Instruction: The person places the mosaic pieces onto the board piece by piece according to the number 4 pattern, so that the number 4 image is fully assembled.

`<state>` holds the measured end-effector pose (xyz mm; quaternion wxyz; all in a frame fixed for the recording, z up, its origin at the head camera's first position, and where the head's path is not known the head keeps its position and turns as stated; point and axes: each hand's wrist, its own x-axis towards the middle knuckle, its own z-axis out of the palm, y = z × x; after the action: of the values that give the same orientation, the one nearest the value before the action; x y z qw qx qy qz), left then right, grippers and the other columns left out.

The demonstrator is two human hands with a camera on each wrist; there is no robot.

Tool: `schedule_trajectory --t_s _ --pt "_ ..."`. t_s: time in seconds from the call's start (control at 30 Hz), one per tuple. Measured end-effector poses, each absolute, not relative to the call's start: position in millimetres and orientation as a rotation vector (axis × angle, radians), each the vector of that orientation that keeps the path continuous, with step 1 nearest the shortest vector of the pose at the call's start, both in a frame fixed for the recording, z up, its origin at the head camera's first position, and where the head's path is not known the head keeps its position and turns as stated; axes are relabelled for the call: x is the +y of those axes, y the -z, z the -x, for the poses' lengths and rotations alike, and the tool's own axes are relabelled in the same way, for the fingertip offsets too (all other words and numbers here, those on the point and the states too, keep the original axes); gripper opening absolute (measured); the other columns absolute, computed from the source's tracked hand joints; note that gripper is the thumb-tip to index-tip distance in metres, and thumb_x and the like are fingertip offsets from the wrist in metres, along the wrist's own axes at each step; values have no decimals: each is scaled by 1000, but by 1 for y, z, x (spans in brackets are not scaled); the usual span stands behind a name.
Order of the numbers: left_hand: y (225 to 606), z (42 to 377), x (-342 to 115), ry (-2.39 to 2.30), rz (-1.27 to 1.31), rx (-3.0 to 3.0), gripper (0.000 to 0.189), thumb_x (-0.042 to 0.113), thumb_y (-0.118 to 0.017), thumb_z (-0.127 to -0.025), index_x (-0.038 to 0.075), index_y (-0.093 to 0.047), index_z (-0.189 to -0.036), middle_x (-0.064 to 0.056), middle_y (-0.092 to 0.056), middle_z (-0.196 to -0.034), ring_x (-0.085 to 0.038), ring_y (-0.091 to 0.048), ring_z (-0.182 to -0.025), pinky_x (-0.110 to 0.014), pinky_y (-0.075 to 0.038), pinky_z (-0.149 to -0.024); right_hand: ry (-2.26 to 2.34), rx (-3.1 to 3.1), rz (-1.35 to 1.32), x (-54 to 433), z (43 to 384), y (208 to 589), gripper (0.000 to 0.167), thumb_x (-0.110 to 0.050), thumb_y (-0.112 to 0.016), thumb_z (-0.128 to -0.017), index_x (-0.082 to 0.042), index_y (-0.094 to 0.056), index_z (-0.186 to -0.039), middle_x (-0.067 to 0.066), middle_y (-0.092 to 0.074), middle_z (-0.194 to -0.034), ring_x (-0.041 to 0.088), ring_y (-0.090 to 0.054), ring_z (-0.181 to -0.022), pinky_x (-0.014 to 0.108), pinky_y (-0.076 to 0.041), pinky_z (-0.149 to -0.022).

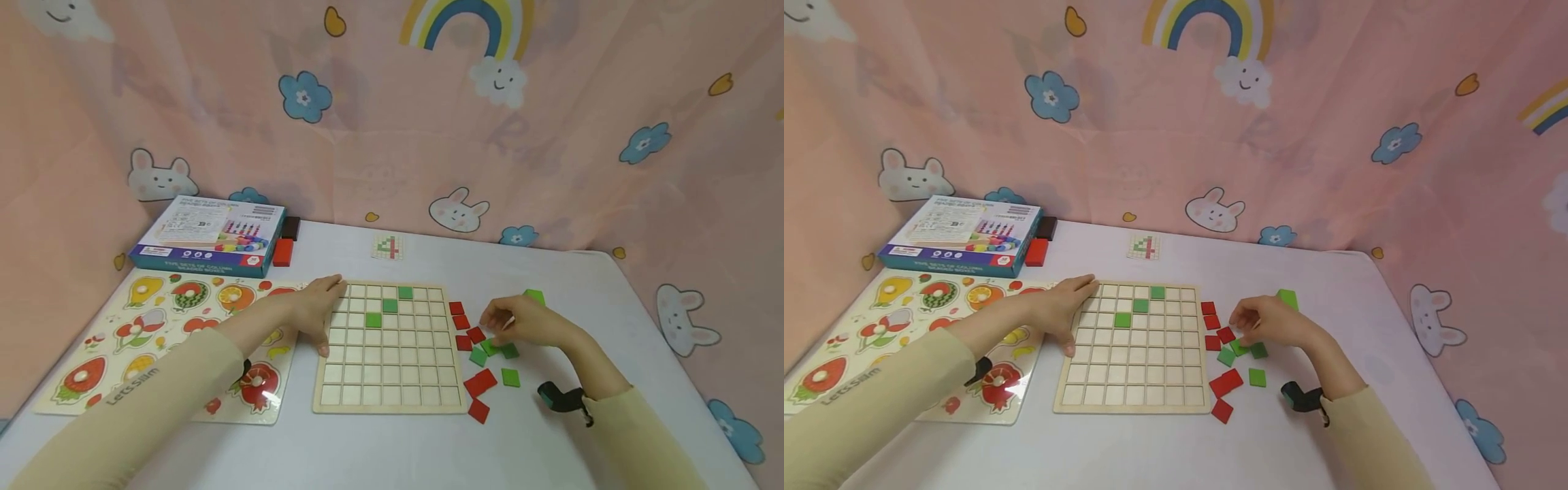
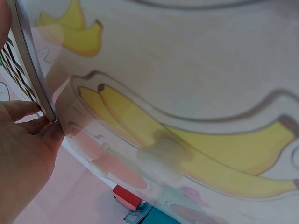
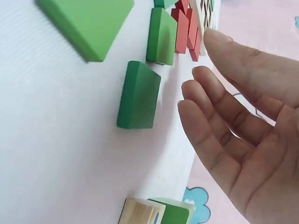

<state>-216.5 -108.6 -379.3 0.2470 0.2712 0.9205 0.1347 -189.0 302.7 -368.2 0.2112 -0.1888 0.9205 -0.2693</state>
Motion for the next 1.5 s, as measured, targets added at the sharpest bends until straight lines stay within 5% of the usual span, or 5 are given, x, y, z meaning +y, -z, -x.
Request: schedule_trajectory --t_s 0.43,0.93,1.17,1.5 --pt "383 218 -107 -363 -764 2523 131 39 -94 -60 -4 -15 -155 -28 -8 -164 -46 -12 -153 -56 -19 -125 657 2540 391 296 184 377 36 -11 -85 -74 -8 -61 -100 5 -59 -86 18 -53 -83 24 -52 -68" --pt "381 216 -107 -369 -735 2518 132 37 -94 -60 -3 -13 -156 -26 -7 -165 -45 -10 -153 -56 -19 -125 575 2587 438 295 187 374 23 -13 -81 -80 -9 -60 -90 2 -59 -81 16 -52 -78 25 -49 -68" --pt "380 216 -107 -375 -736 2515 132 37 -94 -60 -3 -13 -156 -27 -7 -165 -45 -10 -153 -56 -18 -126 634 2680 442 287 190 360 10 -6 -68 -88 -11 -63 -95 3 -60 -84 18 -53 -83 27 -47 -70" --pt "382 217 -108 -377 -735 2519 133 37 -94 -59 -3 -14 -156 -26 -7 -165 -44 -9 -154 -55 -18 -126 845 2699 595 237 198 368 13 -11 -71 -90 -11 -68 -102 3 -69 -91 14 -60 -82 22 -53 -70"
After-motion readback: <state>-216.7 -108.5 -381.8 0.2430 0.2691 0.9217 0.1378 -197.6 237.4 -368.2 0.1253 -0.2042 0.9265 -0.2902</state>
